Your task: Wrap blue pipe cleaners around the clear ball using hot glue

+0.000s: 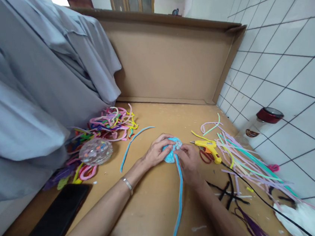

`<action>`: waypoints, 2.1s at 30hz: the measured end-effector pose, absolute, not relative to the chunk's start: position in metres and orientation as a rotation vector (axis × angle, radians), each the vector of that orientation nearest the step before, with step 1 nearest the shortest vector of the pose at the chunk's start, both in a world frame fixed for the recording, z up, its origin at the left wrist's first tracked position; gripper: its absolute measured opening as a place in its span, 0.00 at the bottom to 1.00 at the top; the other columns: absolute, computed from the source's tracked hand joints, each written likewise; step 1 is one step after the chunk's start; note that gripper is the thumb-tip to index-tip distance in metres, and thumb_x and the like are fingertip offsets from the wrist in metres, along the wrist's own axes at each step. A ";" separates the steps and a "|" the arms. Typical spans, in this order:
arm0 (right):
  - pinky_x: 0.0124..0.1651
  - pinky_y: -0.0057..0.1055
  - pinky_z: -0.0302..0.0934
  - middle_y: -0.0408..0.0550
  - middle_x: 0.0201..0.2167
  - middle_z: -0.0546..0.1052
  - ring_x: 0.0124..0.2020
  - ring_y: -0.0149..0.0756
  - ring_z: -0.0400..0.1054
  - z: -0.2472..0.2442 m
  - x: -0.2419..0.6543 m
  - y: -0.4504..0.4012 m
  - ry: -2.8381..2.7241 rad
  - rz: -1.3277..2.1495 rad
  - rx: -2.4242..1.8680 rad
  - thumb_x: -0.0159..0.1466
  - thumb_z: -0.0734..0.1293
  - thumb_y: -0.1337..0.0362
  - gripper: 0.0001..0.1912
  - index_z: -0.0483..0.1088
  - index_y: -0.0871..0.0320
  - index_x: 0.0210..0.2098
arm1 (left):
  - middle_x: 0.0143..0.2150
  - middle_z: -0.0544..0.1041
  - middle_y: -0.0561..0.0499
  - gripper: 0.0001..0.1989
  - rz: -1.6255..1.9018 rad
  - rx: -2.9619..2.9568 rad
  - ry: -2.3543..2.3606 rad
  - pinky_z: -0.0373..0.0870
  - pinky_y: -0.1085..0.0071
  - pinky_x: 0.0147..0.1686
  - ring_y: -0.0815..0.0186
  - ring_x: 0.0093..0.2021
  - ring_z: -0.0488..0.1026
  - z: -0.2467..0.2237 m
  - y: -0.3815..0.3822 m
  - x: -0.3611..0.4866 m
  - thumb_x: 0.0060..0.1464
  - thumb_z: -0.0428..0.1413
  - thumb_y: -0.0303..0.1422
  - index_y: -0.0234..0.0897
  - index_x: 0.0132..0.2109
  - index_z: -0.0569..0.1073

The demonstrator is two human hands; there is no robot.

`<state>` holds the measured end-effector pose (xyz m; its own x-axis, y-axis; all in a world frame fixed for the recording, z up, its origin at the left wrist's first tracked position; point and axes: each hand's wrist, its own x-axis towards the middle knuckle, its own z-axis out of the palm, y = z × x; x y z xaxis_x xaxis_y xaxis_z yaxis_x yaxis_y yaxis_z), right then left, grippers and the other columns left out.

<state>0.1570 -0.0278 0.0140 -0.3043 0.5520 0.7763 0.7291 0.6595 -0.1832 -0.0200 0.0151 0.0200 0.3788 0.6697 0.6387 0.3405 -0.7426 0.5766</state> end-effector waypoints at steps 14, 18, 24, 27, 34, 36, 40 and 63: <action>0.43 0.32 0.59 0.49 0.35 0.76 0.39 0.35 0.66 0.009 0.155 -0.025 -1.977 -0.299 -0.850 0.67 0.59 0.68 0.10 0.73 0.57 0.37 | 0.51 0.72 0.41 0.12 1.314 2.294 0.877 0.70 0.60 0.54 0.60 0.54 0.71 0.018 0.016 -0.019 0.63 0.49 0.33 0.36 0.47 0.75; 0.44 0.34 0.61 0.50 0.38 0.76 0.41 0.36 0.67 0.012 0.155 -0.028 -1.972 -0.215 -0.849 0.67 0.59 0.69 0.11 0.73 0.57 0.39 | 0.50 0.72 0.41 0.12 1.329 2.269 0.870 0.70 0.60 0.53 0.60 0.53 0.71 0.018 0.015 -0.019 0.62 0.50 0.33 0.36 0.46 0.76; 0.48 0.35 0.61 0.48 0.41 0.79 0.45 0.36 0.70 0.008 0.154 -0.025 -1.937 -0.182 -0.839 0.67 0.60 0.69 0.10 0.72 0.55 0.41 | 0.49 0.73 0.42 0.11 1.362 2.213 0.846 0.70 0.60 0.53 0.60 0.53 0.72 0.016 0.018 -0.018 0.62 0.51 0.33 0.37 0.45 0.76; 0.48 0.35 0.61 0.47 0.41 0.80 0.46 0.37 0.71 0.005 0.154 -0.024 -1.909 -0.194 -0.829 0.66 0.60 0.70 0.09 0.72 0.55 0.41 | 0.49 0.73 0.41 0.10 1.372 2.178 0.852 0.70 0.60 0.52 0.60 0.52 0.72 0.016 0.017 -0.017 0.62 0.51 0.33 0.36 0.44 0.76; 0.48 0.34 0.61 0.48 0.41 0.80 0.46 0.36 0.72 0.008 0.152 -0.027 -1.900 -0.237 -0.842 0.66 0.61 0.70 0.08 0.72 0.55 0.40 | 0.47 0.74 0.43 0.10 1.445 2.135 0.873 0.70 0.61 0.51 0.61 0.49 0.72 0.014 0.016 -0.013 0.61 0.52 0.34 0.37 0.48 0.71; 0.48 0.33 0.61 0.48 0.39 0.81 0.44 0.35 0.72 0.009 0.151 -0.026 -1.872 -0.273 -0.828 0.66 0.61 0.70 0.08 0.72 0.56 0.38 | 0.47 0.74 0.43 0.10 1.451 2.146 0.869 0.70 0.61 0.51 0.61 0.49 0.72 0.014 0.016 -0.013 0.61 0.52 0.35 0.36 0.48 0.70; 0.46 0.32 0.61 0.47 0.38 0.81 0.43 0.34 0.72 0.011 0.152 -0.025 -1.870 -0.279 -0.818 0.66 0.60 0.71 0.09 0.72 0.56 0.39 | 0.48 0.73 0.43 0.10 1.413 2.192 0.859 0.70 0.61 0.52 0.61 0.50 0.71 0.015 0.016 -0.013 0.62 0.50 0.36 0.36 0.44 0.73; 0.48 0.37 0.61 0.49 0.43 0.79 0.47 0.37 0.70 0.009 0.156 -0.028 -1.973 -0.192 -0.806 0.66 0.60 0.69 0.11 0.71 0.55 0.45 | 0.50 0.72 0.41 0.10 1.393 2.207 0.826 0.70 0.60 0.52 0.61 0.51 0.71 0.017 0.012 -0.015 0.62 0.49 0.31 0.34 0.40 0.75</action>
<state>0.1561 -0.0284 0.0093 -0.3203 0.4590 0.8287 0.6098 0.7693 -0.1904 -0.0155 0.0123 0.0168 0.3286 0.6670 0.6687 0.2665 -0.7447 0.6119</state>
